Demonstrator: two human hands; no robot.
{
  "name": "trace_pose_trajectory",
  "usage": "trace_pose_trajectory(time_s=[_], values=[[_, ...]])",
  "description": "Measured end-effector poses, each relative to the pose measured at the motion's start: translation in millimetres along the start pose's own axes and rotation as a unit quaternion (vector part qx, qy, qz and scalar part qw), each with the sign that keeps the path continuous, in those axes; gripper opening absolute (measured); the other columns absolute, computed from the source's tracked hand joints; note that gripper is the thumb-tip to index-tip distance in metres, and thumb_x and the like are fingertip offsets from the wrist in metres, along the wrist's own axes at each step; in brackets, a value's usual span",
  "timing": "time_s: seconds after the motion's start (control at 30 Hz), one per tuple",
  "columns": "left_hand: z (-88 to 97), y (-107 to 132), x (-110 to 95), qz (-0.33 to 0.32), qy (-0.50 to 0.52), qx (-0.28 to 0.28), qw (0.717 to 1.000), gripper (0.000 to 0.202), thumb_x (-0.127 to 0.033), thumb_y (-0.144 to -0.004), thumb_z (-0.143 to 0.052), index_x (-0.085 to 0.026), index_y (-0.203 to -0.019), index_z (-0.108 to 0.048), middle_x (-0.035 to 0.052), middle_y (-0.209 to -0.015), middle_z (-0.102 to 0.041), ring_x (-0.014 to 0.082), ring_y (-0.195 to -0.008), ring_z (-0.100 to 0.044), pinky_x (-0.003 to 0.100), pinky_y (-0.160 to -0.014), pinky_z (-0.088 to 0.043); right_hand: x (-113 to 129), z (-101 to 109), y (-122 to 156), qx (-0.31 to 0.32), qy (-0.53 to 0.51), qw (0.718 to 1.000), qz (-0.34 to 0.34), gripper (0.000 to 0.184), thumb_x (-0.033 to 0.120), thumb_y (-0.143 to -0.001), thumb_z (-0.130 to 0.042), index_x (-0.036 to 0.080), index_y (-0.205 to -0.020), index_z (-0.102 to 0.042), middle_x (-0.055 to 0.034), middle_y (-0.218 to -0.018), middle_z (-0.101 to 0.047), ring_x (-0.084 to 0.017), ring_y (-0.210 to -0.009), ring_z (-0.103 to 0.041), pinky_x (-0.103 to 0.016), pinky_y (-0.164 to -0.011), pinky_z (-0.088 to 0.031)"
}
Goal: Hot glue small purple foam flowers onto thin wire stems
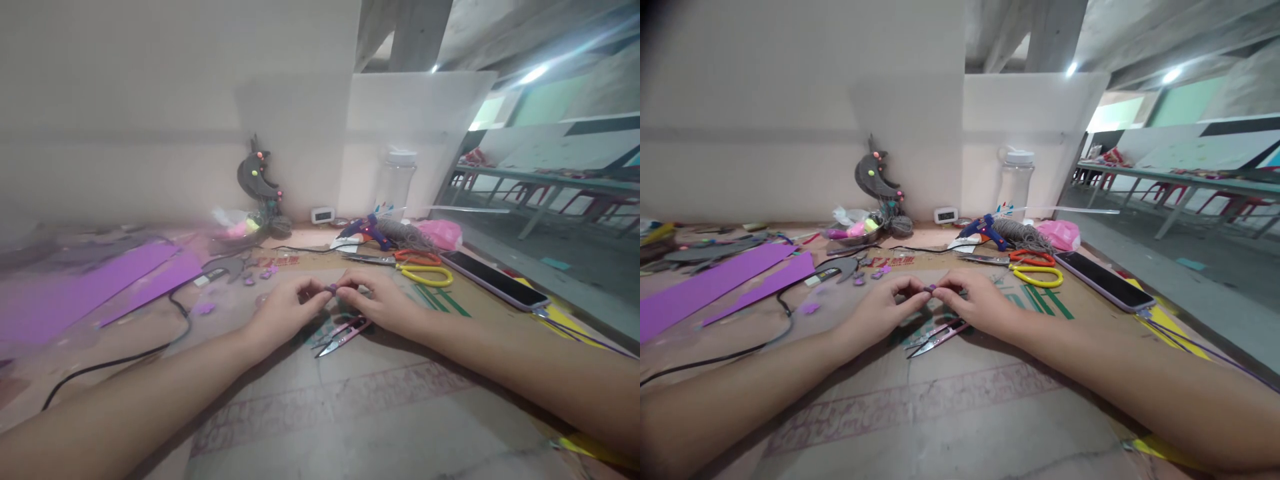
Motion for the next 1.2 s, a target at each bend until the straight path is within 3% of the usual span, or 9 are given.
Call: trace_pose_trajectory(time_s=[0.2,0.43,0.8,1.2], values=[[-1.5,1.0,-1.0,-0.005,0.018,0.01,1.0,0.023,-0.038,-0.089,-0.058,-0.017,-0.092,-0.068,0.0027,-0.089,-0.071,0.0172,-0.082,-0.062,0.026,-0.073,-0.046,-1.3,-1.5,-0.1,-0.004,0.018,1.0,0.008,0.017,0.024,-0.092,-0.054,0.017,-0.083,-0.067,-0.0039,-0.078,-0.067,-0.016,-0.075,-0.061,-0.027,-0.072,-0.045],[-1.5,0.7,-4.6,-0.007,-0.003,0.013,1.0,0.023,-0.035,-0.09,-0.055,-0.016,-0.082,-0.067,0.0026,-0.082,-0.069,0.0171,-0.079,-0.061,0.026,-0.072,-0.045,4.8,-5.3,2.4,0.01,0.027,0.999,0.04,0.017,0.024,-0.092,-0.054,0.016,-0.083,-0.066,-0.0041,-0.078,-0.067,-0.016,-0.075,-0.059,-0.027,-0.072,-0.044],[-3.0,1.8,-2.6,-0.016,0.001,0.022,1.0,0.026,-0.04,-0.092,-0.054,-0.018,-0.091,-0.068,0.0014,-0.088,-0.071,0.0175,-0.085,-0.063,0.026,-0.076,-0.045,3.3,-3.4,0.7,0.004,0.022,0.999,0.026,0.018,0.025,-0.092,-0.055,0.017,-0.08,-0.066,-0.0032,-0.076,-0.066,-0.015,-0.073,-0.06,-0.026,-0.07,-0.045],[0.0,0.9,-2.8,-0.014,-0.012,-0.001,1.0,0.024,-0.037,-0.091,-0.054,-0.018,-0.085,-0.066,0.0015,-0.082,-0.069,0.0164,-0.078,-0.062,0.025,-0.07,-0.045,0.4,-4.0,0.4,0.006,0.02,1.0,0.018,0.017,0.027,-0.093,-0.054,0.018,-0.084,-0.066,-0.0035,-0.079,-0.068,-0.016,-0.076,-0.061,-0.028,-0.073,-0.046]])
Point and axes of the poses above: each hand's wrist, its own y-axis away from the middle knuckle, its own z-axis out of the back of the hand, x = y × z, the point moved 9 cm from there along -y, towards the middle knuckle
